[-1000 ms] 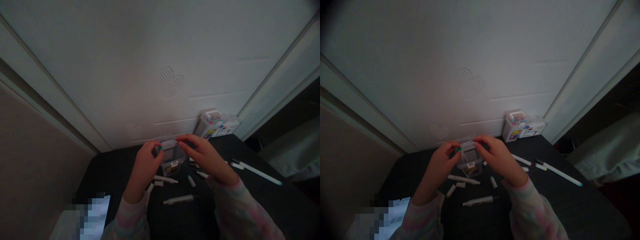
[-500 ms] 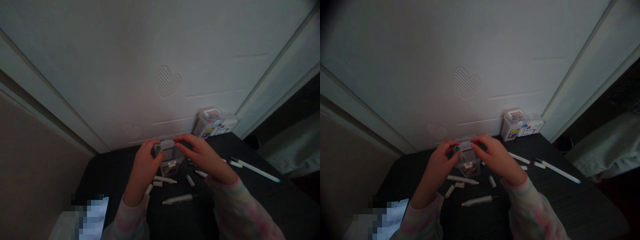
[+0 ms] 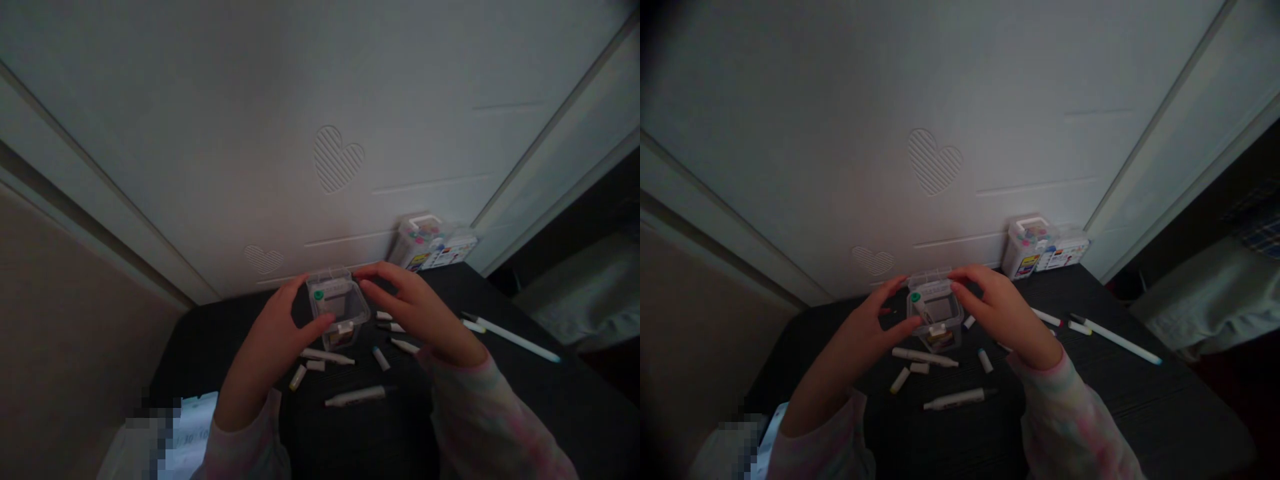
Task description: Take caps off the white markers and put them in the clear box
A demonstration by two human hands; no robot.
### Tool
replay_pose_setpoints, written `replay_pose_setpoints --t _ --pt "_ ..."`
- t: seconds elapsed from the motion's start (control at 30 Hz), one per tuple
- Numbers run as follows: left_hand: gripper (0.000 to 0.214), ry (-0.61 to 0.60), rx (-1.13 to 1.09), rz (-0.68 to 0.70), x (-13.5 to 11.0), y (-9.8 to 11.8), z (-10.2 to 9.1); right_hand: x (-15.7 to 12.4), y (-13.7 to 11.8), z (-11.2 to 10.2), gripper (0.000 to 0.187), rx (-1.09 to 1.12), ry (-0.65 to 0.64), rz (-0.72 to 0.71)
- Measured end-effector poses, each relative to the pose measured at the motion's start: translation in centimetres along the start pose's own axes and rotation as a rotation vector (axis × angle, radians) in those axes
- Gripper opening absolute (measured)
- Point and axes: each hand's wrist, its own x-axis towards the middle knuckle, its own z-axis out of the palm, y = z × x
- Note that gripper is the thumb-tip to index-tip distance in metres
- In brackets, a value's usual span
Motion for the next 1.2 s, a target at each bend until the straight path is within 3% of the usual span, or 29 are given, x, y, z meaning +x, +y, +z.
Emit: replay_pose_setpoints --t 0.2,0.43,0.87,1.2 --pt "0.085 -0.133 -0.092 0.059 -0.2 -0.6 0.4 -0.1 0.3 -0.1 0.021 0.011 -0.013 0.003" --pt "0.064 -0.177 -0.208 0.067 0.2 -0.2 0.9 0.0 0.3 0.0 0.020 0.010 -0.037 0.031" --pt "0.047 -0.062 -0.196 0.055 1.3 -1.2 2.2 0.3 1.1 0.6 0.021 0.000 -0.054 0.010" --pt "0.050 -0.133 -0.121 0.040 0.4 0.1 0.5 0.3 1.5 0.8 0.009 -0.066 -0.171 -0.045"
